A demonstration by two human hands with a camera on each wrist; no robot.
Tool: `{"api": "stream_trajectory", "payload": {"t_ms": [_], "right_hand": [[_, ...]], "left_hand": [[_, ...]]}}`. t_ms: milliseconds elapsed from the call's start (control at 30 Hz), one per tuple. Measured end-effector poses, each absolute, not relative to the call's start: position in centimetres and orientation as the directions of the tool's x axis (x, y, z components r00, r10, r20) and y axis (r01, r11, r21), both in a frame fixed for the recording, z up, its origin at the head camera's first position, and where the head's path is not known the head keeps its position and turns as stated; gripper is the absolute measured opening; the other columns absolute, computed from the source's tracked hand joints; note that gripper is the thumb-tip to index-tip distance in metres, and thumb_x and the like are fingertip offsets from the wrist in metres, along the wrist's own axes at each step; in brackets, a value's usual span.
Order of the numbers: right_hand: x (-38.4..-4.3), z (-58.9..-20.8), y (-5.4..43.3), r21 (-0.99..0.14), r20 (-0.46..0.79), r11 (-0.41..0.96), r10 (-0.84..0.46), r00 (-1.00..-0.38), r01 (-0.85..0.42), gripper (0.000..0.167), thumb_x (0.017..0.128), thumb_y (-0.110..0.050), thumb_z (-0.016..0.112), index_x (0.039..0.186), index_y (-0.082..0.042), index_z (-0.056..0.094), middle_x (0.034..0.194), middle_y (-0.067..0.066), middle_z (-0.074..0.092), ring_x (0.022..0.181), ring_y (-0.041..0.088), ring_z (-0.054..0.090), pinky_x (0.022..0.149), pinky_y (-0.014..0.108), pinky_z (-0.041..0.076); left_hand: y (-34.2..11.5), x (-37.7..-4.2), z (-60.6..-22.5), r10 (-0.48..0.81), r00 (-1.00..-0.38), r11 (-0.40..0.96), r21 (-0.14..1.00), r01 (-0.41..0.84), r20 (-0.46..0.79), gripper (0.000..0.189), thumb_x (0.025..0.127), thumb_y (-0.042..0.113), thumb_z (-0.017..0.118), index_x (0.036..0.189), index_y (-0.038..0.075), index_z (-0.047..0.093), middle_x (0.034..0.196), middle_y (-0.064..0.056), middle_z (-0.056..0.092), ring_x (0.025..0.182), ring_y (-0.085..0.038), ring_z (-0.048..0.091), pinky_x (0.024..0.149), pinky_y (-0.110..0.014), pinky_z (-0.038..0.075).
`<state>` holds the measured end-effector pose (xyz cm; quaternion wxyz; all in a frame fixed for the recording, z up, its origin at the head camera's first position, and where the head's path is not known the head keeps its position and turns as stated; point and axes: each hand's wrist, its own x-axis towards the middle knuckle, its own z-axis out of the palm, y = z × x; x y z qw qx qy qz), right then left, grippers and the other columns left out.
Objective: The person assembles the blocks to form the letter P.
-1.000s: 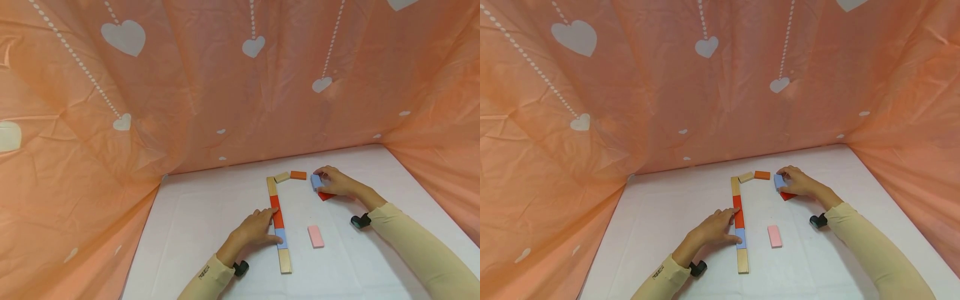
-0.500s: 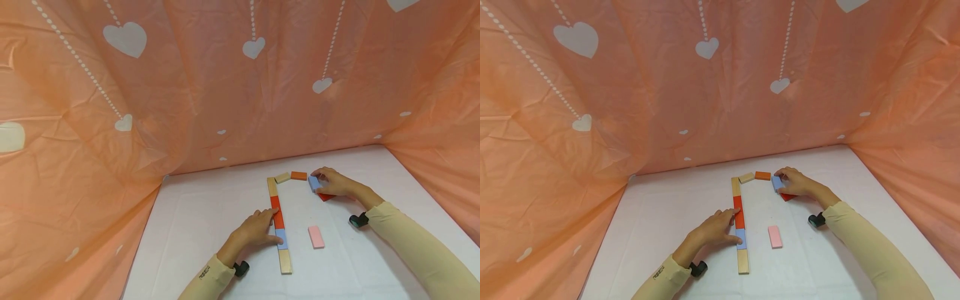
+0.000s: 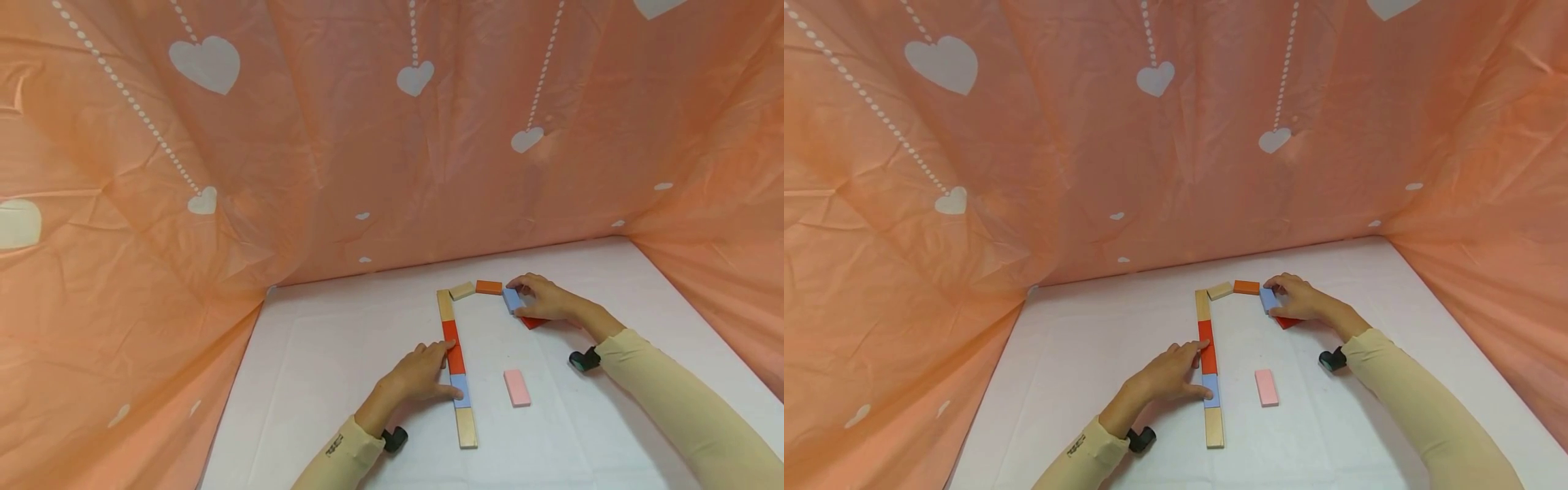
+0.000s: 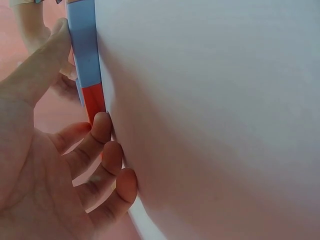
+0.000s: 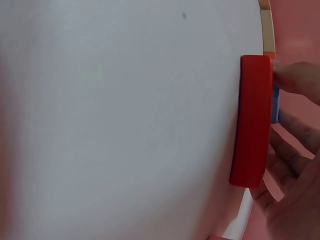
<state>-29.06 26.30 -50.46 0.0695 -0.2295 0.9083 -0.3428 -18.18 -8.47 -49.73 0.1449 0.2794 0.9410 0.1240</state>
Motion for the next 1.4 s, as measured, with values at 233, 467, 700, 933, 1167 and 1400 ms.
{"api": "stream_trajectory", "payload": {"t_ms": [233,467,700,933,1167,1400], "right_hand": [[-28.94,-50.16,26.04,-0.664,-0.005,0.670,-0.449,-0.894,-0.332,0.059,0.092,-0.021,0.084,0.141,0.001,0.058,0.132,0.021,0.058,0.123,0.042,0.052,0.110,0.066,0.041],[-28.99,-49.92,26.09,-0.646,0.007,0.672,-0.468,-0.884,-0.361,0.059,0.091,-0.020,0.086,0.139,0.003,0.060,0.128,0.021,0.059,0.121,0.041,0.054,0.108,0.063,0.043],[-29.28,-50.11,26.24,-0.631,0.013,0.675,-0.483,-0.876,-0.382,0.060,0.091,-0.024,0.087,0.138,0.001,0.060,0.125,0.017,0.060,0.118,0.038,0.055,0.104,0.060,0.045],[-29.39,-50.22,26.27,-0.641,0.004,0.671,-0.482,-0.876,-0.373,0.060,0.092,-0.022,0.086,0.139,0.002,0.060,0.126,0.018,0.059,0.119,0.038,0.055,0.105,0.060,0.045],[-29.50,-50.19,26.28,-0.633,-0.016,0.682,-0.483,-0.876,-0.365,0.060,0.093,-0.022,0.085,0.141,0.002,0.058,0.128,0.020,0.059,0.121,0.040,0.055,0.109,0.064,0.044],[-29.47,-50.05,26.50,-0.674,-0.019,0.653,-0.481,-0.877,-0.344,0.057,0.098,-0.020,0.079,0.144,0.003,0.055,0.132,0.023,0.059,0.123,0.043,0.056,0.111,0.067,0.043]], "left_hand": [[-8.52,-18.11,-49.72,0.559,-0.804,0.815,0.315,0.487,-0.202,0.103,0.086,0.060,0.086,0.166,0.014,0.039,0.147,0.000,0.060,0.117,-0.017,0.054,0.106,-0.034,0.049],[-8.47,-18.01,-49.63,0.557,-0.804,0.817,0.311,0.486,-0.207,0.103,0.086,0.059,0.086,0.166,0.014,0.039,0.152,-0.002,0.058,0.126,-0.023,0.055,0.111,-0.039,0.048],[-8.25,-17.86,-49.23,0.546,-0.809,0.825,0.307,0.475,-0.216,0.104,0.085,0.057,0.088,0.166,0.014,0.039,0.151,-0.003,0.058,0.128,-0.024,0.056,0.112,-0.039,0.047],[-8.27,-17.95,-49.28,0.552,-0.807,0.822,0.302,0.483,-0.212,0.103,0.085,0.057,0.088,0.165,0.014,0.039,0.154,-0.003,0.057,0.125,-0.023,0.056,0.110,-0.037,0.049],[-8.24,-17.98,-49.30,0.556,-0.804,0.819,0.303,0.488,-0.209,0.103,0.085,0.057,0.088,0.165,0.014,0.040,0.140,-0.001,0.062,0.115,-0.019,0.055,0.104,-0.034,0.050],[-8.27,-18.04,-49.34,0.558,-0.803,0.817,0.306,0.488,-0.208,0.103,0.085,0.056,0.088,0.165,0.013,0.040,0.139,-0.001,0.063,0.114,-0.018,0.055,0.104,-0.034,0.050]]}}
